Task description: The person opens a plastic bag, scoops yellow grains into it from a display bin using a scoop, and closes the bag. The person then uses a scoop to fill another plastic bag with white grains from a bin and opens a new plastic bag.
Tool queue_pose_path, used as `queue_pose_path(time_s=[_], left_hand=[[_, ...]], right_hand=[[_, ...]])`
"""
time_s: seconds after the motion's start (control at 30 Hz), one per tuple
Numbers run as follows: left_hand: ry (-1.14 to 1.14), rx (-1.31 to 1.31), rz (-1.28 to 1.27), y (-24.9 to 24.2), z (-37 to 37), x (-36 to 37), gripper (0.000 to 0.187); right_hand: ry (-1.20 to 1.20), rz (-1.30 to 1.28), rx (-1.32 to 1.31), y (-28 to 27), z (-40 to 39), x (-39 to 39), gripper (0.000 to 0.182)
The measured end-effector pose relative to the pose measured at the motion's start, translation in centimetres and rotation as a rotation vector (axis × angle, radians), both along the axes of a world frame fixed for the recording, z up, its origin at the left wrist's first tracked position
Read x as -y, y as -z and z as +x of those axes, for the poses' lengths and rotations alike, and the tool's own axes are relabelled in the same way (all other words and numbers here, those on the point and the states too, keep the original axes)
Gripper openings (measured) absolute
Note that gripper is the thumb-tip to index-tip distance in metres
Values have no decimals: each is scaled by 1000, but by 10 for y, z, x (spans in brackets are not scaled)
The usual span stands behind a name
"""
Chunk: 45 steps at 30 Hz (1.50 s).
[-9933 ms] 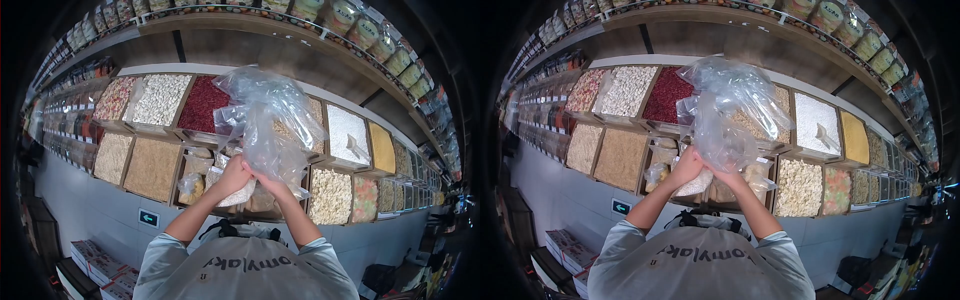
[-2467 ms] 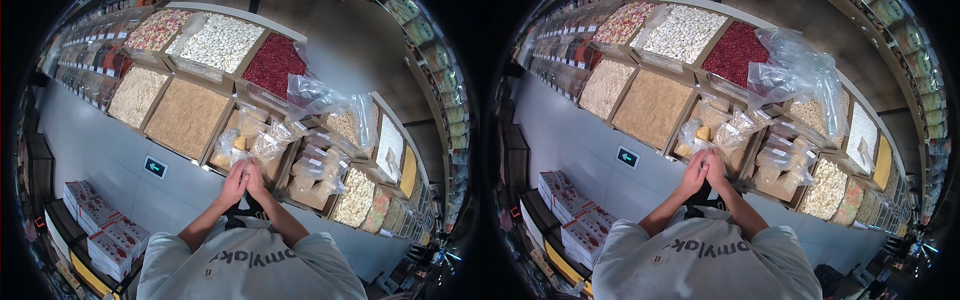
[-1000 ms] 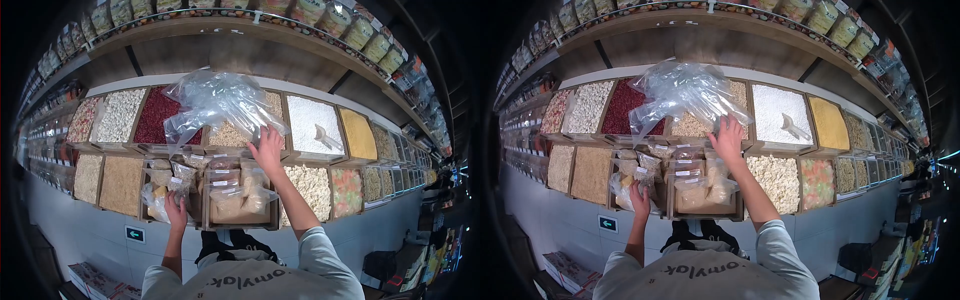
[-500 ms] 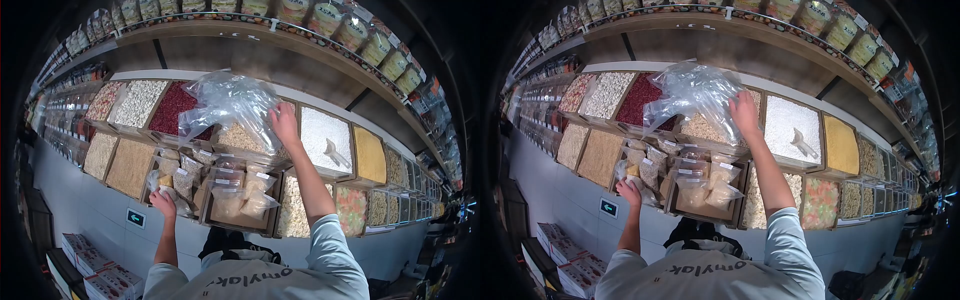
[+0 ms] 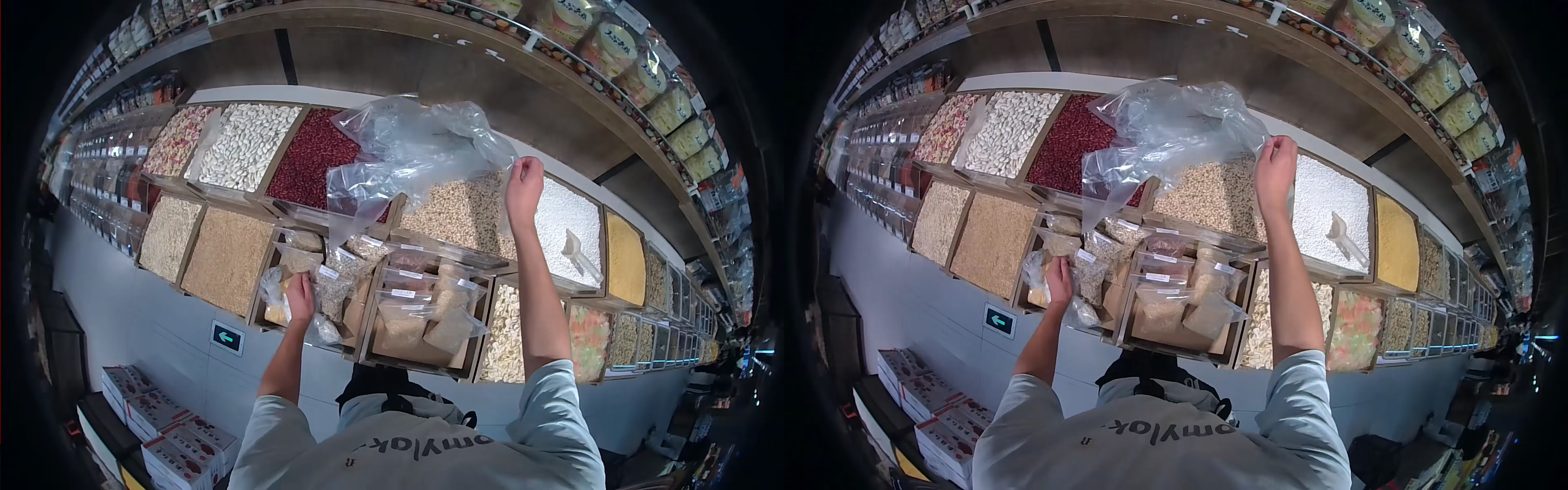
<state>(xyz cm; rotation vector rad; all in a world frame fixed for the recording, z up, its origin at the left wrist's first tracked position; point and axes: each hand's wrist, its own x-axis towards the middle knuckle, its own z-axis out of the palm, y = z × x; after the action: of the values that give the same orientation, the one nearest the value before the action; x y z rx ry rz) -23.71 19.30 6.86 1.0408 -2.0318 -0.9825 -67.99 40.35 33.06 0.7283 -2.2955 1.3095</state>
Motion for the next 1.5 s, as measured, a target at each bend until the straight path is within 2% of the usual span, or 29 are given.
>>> queue_pose_path(time_s=[0.07,0.2,0.3,0.37,0.53,0.6,0.67,0.73,0.8,0.87,0.9,0.97,1.03,1.07,1.17,1.3,1.37,1.4,1.47,1.5], left_hand=[[-24,105,-14,9,-1,12,24],[32,13,89,-1,-5,21,22],[21,-96,184,-11,1,27,20],[21,-97,218,-14,5,32,20],[28,-53,316,-47,13,36,20],[-73,-155,60,-50,16,41,19],[-107,-202,82,-70,9,43,15],[-66,-259,-158,-106,-9,41,10],[47,-307,-284,-142,-42,39,19],[169,-324,-405,-188,-86,34,33],[260,-330,-464,-218,-111,31,43],[408,-128,-591,-254,-157,24,56],[562,40,-640,-274,-209,17,71],[572,31,-650,-273,-231,16,71],[752,456,-742,-250,-289,19,91],[737,414,-778,-235,-322,32,88],[728,534,-735,-233,-337,39,71],[739,536,-739,-231,-344,44,71],[717,412,-805,-228,-359,56,48],[724,412,-808,-232,-366,62,48]], right_hand=[[-41,173,-149,8,-1,-4,12],[-28,37,-23,0,6,-16,12],[-26,129,41,-20,15,-26,12],[10,202,-165,-32,22,-29,10],[-10,234,-222,-48,33,-36,13],[-6,244,-186,-59,46,-36,15],[-5,302,-233,-61,52,-41,15],[93,124,-252,-70,63,-47,15],[75,251,-267,-63,57,-58,12],[100,17,-46,-62,59,-70,9],[118,17,-59,-62,61,-76,9],[76,-224,85,-60,70,-87,9],[84,-209,72,-51,80,-97,9],[77,-187,62,-46,85,-102,9],[90,-245,90,-42,98,-119,6],[143,-282,116,-53,112,-145,4],[144,-293,116,-50,115,-159,5],[155,-296,119,-49,116,-164,5],[144,-329,165,-53,120,-171,5],[142,-353,163,-55,122,-173,6]])
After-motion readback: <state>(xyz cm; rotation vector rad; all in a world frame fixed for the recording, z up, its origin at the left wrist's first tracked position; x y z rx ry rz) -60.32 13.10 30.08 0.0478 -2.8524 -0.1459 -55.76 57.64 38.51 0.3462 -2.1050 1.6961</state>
